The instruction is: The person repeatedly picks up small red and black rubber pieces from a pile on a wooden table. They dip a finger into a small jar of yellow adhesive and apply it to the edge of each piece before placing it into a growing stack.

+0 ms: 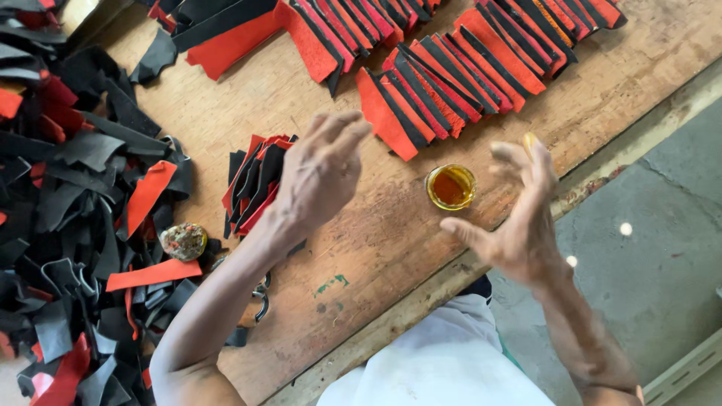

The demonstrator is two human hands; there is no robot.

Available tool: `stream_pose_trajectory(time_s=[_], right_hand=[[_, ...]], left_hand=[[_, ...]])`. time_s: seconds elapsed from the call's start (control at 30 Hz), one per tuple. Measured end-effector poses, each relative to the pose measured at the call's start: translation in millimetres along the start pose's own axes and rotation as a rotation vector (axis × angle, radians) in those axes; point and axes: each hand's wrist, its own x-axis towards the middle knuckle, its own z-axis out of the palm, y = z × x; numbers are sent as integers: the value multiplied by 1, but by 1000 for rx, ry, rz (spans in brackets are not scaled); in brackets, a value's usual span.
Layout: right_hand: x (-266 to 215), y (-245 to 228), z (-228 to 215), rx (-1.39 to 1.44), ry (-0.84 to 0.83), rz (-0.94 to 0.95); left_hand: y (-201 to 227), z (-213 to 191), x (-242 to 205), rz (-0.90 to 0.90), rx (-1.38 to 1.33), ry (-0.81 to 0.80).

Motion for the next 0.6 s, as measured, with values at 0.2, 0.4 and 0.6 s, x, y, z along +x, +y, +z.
stream_pose_trajectory(time_s=[0.2,0.4,0.6], right_hand=[[12,-7,19,103,-215,185],[24,-20,43,110,-282,141],[49,-27,72,173,-321,134]], left_hand=[[-26,-43,-41,-114,173,-112],[-54,-42,-55,-369,166,-305],[-48,-43,-62,-424,184,-286]])
